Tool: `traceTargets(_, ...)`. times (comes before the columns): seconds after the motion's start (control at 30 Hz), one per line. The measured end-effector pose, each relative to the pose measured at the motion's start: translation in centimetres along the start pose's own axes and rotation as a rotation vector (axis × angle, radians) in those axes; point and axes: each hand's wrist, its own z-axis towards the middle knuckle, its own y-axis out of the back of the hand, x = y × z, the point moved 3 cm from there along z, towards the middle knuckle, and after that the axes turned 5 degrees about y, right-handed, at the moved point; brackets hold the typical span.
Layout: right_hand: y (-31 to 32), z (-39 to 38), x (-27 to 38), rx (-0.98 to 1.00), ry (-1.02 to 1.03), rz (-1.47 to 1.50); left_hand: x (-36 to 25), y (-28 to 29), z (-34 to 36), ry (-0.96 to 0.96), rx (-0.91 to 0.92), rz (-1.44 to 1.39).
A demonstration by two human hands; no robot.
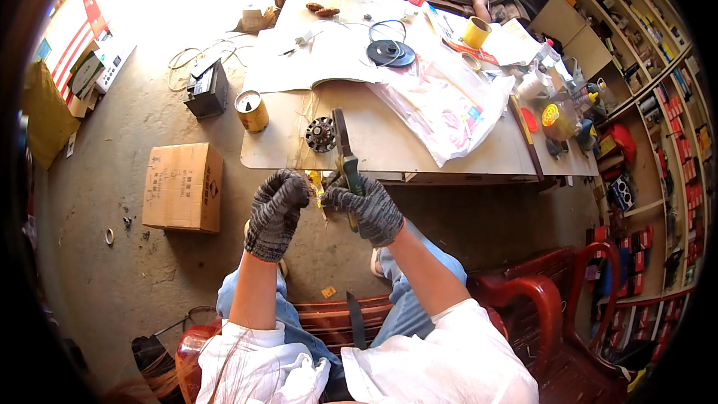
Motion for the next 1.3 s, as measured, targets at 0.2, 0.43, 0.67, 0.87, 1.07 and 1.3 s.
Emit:
traceTargets(0.2, 1.9, -0.2, 0.0, -0.029, 0.041, 0.031, 1.5, -1.0, 1.4, 0.089, -0.131, -0.050)
traceTargets(0.43, 1.1, -1.7, 1.9, -0.045, 0.066, -0.121, 1.6, -2.8, 1.4, 0.122, 0.024, -0.468)
traceTargets(0.67, 2.1, -1.8, 2.4, -0.093, 0.174, -0.037, 1.1, -0.2, 2.1, -0.075, 0.093, -0.547)
traceTargets(0.87, 0.0, -3.5, 3.0, 0.297, -0.118, -0.134, -0.4, 0.9, 2.4, -0.277, 0.029, -0.392)
traceTargets(1.07, -2.2, -2.9, 2.2, 0.464, -0.156, -0.372, -1.6, 0.7, 1.4, -0.326, -0.032, -0.186)
traceTargets(1.3, -1.5, -3.4, 2.6, 0.375, -0.125, -0.317, -1.4, 2.3, 1.0, -0.195, 0.061, -0.301)
